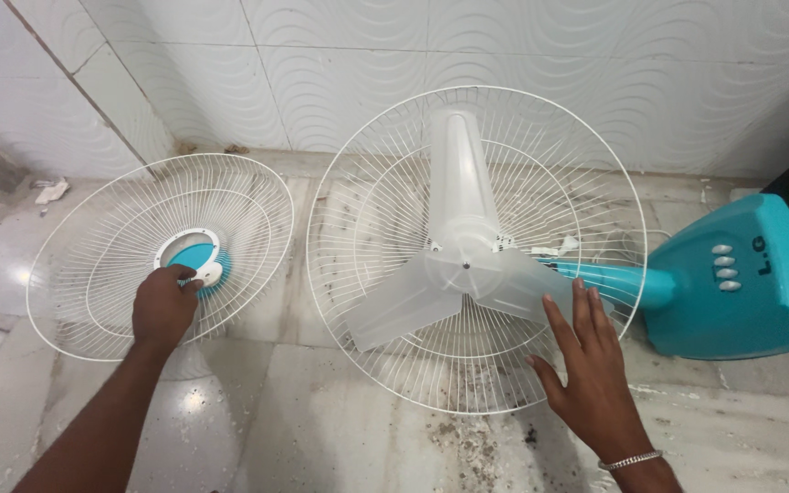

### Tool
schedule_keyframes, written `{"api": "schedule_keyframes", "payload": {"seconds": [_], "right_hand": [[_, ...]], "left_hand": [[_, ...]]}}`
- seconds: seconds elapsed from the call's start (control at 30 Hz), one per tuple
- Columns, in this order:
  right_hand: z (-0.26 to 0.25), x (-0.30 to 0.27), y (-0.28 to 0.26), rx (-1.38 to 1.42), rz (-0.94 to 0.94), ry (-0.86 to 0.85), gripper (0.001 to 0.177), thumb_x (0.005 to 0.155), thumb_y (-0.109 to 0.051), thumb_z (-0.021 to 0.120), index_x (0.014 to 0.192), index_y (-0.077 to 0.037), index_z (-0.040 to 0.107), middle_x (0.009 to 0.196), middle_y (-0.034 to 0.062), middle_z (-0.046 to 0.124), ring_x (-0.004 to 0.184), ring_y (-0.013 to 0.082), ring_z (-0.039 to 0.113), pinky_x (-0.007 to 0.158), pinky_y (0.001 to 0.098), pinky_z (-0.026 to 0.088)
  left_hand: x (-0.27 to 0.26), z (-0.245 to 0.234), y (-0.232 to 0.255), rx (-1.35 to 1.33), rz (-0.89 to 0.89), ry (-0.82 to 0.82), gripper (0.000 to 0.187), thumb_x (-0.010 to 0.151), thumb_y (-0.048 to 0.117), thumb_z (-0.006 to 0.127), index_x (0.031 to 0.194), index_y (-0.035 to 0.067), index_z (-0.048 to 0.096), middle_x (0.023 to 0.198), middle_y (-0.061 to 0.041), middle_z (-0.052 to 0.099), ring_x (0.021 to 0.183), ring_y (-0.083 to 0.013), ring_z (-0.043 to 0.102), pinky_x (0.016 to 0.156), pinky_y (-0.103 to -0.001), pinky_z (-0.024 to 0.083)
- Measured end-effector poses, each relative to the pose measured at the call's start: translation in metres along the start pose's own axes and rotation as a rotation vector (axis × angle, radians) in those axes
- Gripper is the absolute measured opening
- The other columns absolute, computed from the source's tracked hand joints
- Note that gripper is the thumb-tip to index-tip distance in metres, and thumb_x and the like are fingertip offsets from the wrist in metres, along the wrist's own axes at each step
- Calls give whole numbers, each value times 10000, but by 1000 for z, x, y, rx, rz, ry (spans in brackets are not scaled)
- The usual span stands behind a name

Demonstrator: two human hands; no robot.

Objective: The person disassembles a teal LG table fan by removing the front grill, unscrewing the central hub nut, and detaching the fan blades. The parts are placed on the floor next to the fan base.

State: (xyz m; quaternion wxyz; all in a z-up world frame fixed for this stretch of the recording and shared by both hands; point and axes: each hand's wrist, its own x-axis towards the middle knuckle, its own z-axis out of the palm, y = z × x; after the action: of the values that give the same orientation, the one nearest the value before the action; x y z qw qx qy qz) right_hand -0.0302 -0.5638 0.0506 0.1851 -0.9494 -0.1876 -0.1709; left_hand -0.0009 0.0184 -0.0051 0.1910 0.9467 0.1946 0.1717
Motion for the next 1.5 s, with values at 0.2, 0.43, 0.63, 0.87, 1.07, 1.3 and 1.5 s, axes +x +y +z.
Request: {"api": "schedule_keyframes", "payload": {"seconds": [0.2, 0.43, 0.63, 0.87, 1.07, 1.3, 1.5], "right_hand": [[0, 3, -1, -11, 7, -2, 837, 795, -336, 727, 1533, -187, 362, 1673, 216, 145, 1539, 444, 138, 1171, 585, 249], [4, 5, -2, -32, 0, -1, 838, 792, -343, 716, 1531, -189, 353, 1667, 236, 145, 1533, 456, 135, 1166, 586, 247], [7, 3, 1, -42, -10, -5, 834, 799, -363, 709, 1531, -194, 347, 1662, 232, 144, 1535, 455, 125, 1168, 597, 240], [10, 4, 4, -24, 0, -39, 833, 793, -346, 702, 1524, -188, 336, 1656, 259, 112, 1518, 482, 96, 1144, 624, 223], [11, 5, 4, -38, -4, -45, 868, 794, -332, 710, 1567, -183, 344, 1646, 269, 109, 1515, 493, 97, 1145, 635, 216], [10, 6, 2, -31, -11, -31, 820, 791, -321, 711, 1513, -163, 355, 1637, 284, 127, 1509, 502, 106, 1138, 627, 228], [9, 7, 2, -31, -9, -28, 848, 783, -311, 719, 1542, -180, 364, 1637, 280, 133, 1514, 490, 98, 1136, 623, 232]], "left_hand": [[18, 7, -23, 42, 13, 13, 338, 937, 262, 742, 1201, 51, 743, 1141, -210, 732, 970, -381, 716, 868, -506, 556], [51, 36, -40, 190, -45, -156, 568, 1004, 582, 578, 1337, 138, 696, 1357, -117, 689, 1276, -372, 605, 1039, -633, 437], [84, 68, -59, 308, -174, -354, 641, 946, 612, 574, 1421, 184, 618, 1467, -110, 566, 1406, -420, 375, 1091, -692, 243], [91, 76, -65, 320, -176, -286, 517, 964, 527, 553, 1390, 249, 647, 1496, -117, 527, 1388, -451, 374, 1071, -705, 247], [95, 75, -56, 365, -162, -251, 558, 925, 558, 628, 1394, 257, 662, 1423, -147, 601, 1300, -438, 555, 1001, -645, 443], [106, 76, -53, 382, -243, -357, 611, 913, 539, 607, 1471, 292, 585, 1548, -99, 503, 1374, -418, 504, 1046, -668, 417], [125, 91, -63, 383, -286, -555, 792, 898, 568, 561, 1613, 350, 297, 1724, -36, 165, 1526, -429, 276, 1140, -732, 296]]}}
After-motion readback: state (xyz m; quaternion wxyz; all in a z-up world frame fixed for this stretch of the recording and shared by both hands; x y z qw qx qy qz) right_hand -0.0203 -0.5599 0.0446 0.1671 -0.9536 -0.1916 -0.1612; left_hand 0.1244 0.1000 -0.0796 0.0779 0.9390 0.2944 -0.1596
